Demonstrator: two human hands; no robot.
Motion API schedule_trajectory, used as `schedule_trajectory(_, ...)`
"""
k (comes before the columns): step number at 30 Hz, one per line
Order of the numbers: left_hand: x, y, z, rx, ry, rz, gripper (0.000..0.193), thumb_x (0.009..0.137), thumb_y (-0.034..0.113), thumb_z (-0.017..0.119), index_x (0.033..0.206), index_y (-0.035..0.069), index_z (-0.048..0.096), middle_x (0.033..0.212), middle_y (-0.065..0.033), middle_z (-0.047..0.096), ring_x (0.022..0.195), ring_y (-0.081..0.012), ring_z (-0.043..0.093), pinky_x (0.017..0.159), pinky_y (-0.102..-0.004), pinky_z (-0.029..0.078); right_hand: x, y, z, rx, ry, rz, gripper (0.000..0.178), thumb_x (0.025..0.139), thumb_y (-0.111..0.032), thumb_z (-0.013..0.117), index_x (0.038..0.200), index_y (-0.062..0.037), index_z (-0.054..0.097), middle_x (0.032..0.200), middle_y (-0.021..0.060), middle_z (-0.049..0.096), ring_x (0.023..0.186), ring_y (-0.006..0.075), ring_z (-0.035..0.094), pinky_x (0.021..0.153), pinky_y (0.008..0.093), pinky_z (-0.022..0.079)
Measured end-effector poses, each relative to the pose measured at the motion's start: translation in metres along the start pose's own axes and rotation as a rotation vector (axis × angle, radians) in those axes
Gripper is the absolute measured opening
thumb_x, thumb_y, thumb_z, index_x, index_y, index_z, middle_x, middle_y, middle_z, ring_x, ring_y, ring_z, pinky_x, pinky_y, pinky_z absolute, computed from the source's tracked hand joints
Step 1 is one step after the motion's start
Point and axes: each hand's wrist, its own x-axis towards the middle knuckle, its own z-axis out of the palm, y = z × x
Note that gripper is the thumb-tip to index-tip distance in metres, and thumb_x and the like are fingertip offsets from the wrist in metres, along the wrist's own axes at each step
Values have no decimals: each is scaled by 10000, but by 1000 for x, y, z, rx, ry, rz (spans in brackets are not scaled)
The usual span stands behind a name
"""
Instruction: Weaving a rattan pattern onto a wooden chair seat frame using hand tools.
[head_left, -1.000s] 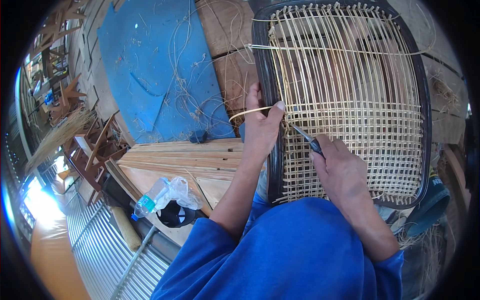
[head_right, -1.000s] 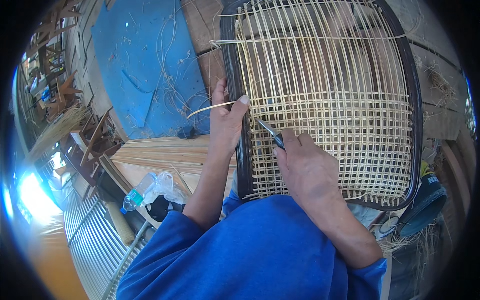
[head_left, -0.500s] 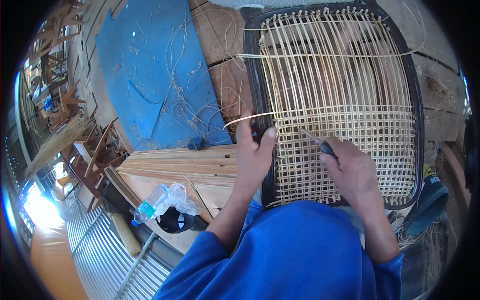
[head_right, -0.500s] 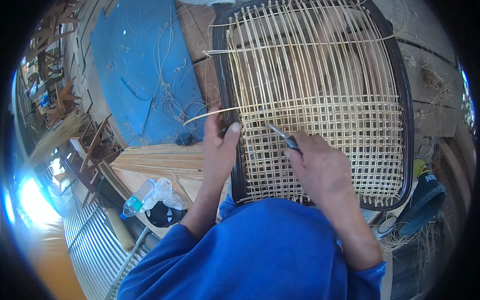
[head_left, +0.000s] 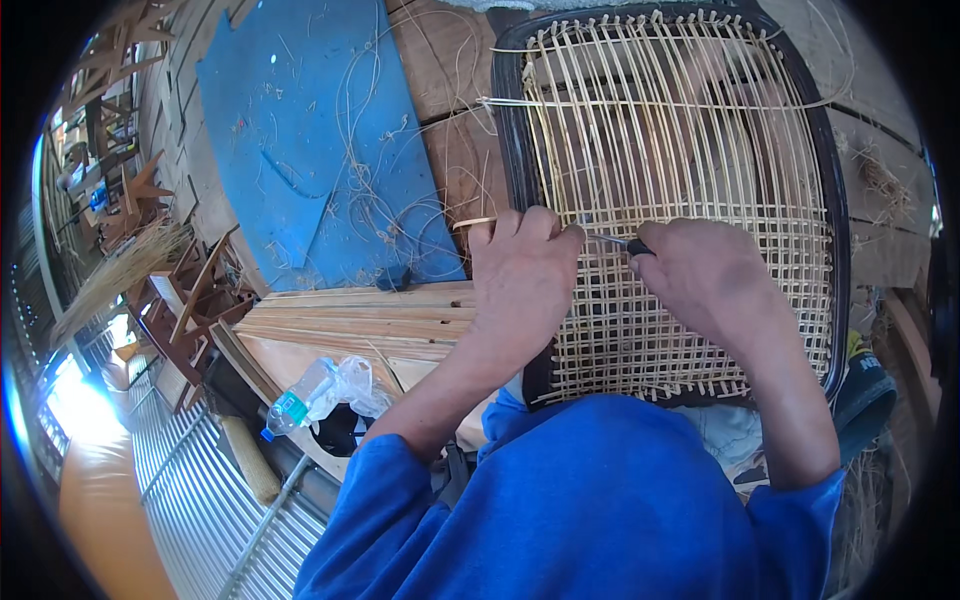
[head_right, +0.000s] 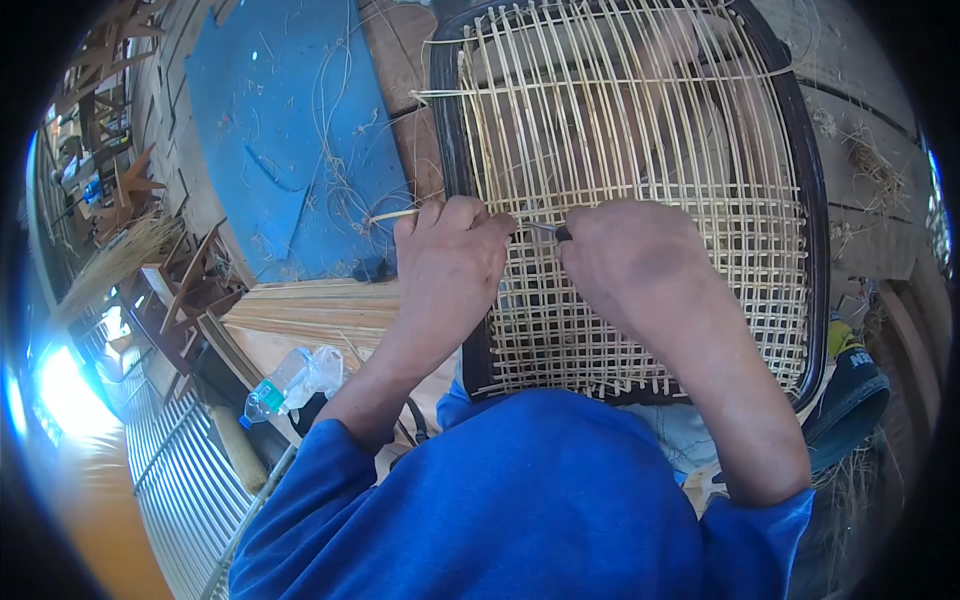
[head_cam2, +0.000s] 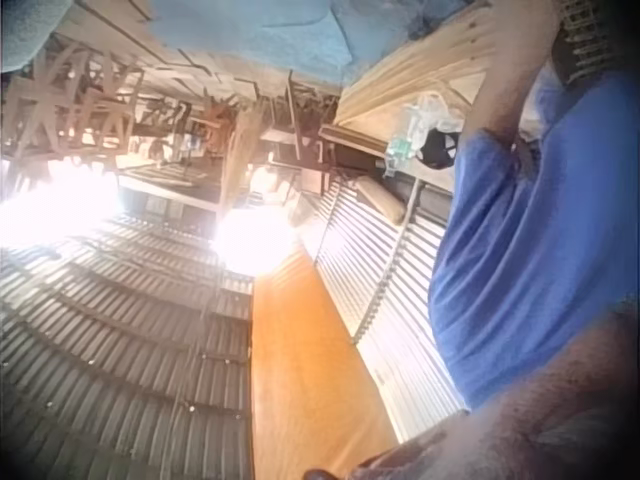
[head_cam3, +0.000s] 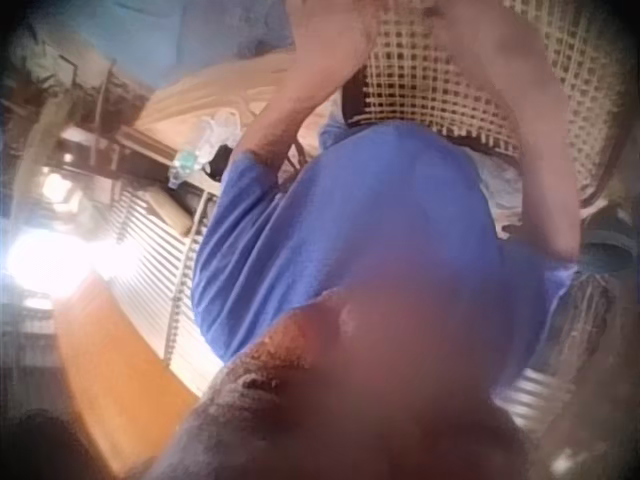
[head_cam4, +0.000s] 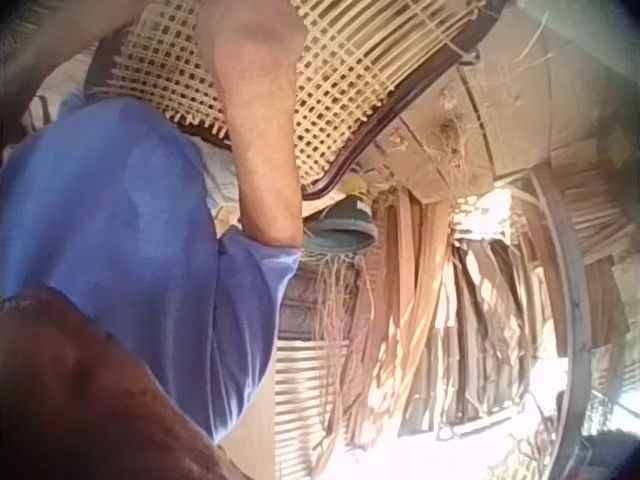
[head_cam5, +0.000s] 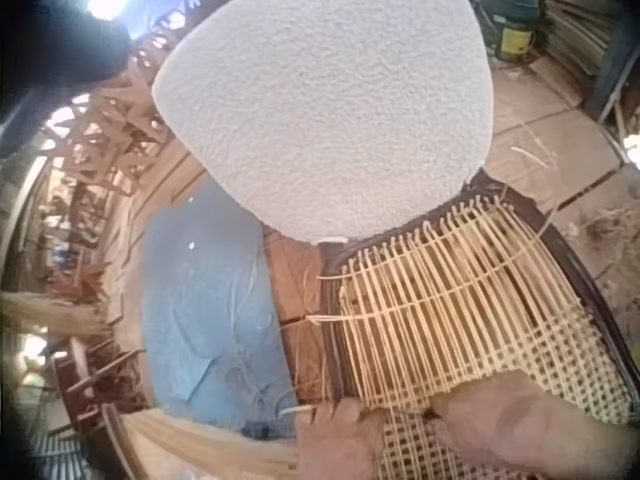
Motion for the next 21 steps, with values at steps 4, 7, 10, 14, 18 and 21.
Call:
schedule_trajectory(4,4,0,2,-5,-42,-17,99,707,130,575,760,141,657,744,-6,484,749,-191,485,681,-358,325,3,4,-4,-29,5,-88,183,811,-209,561,848,-30,571,723,136,588,729,309,598,680,428,474)
schedule_trajectory(7,3,1,-2,-33,-110,-70,153,714,107,615,850,157,662,796,-17,506,797,-205,503,706,-356,343,1,5,4,1,55,-124,176,807,-195,566,867,-31,564,719,132,588,726,305,599,674,424,478)
schedule_trajectory(10,4,1,-2,-69,-127,-87,157,712,102,611,849,156,661,786,-21,499,807,-212,500,710,-362,348,-6,6,9,61,142,-196,179,807,-191,567,894,-35,559,718,131,586,721,303,600,663,414,481)
schedule_trajectory(14,4,0,-4,-85,-142,-79,173,709,95,607,862,152,662,798,-23,507,815,-217,500,720,-361,352,-11,0,11,18,137,-160,180,810,-182,565,918,-40,548,735,128,590,716,301,601,648,403,486)
schedule_trajectory(18,-2,-7,-7,-169,-114,-43,147,760,122,579,878,130,666,810,-42,533,820,-226,508,735,-371,375,-21,-3,22,71,94,6,216,814,-191,578,957,-41,521,745,137,580,702,321,596,629,411,484)
schedule_trajectory(21,-4,-15,-14,-405,-100,-118,165,785,93,577,932,82,651,868,-76,575,817,-244,546,736,-365,427,-42,6,46,200,196,60,280,806,-181,609,1036,-58,506,754,153,581,696,333,602,628,406,488)
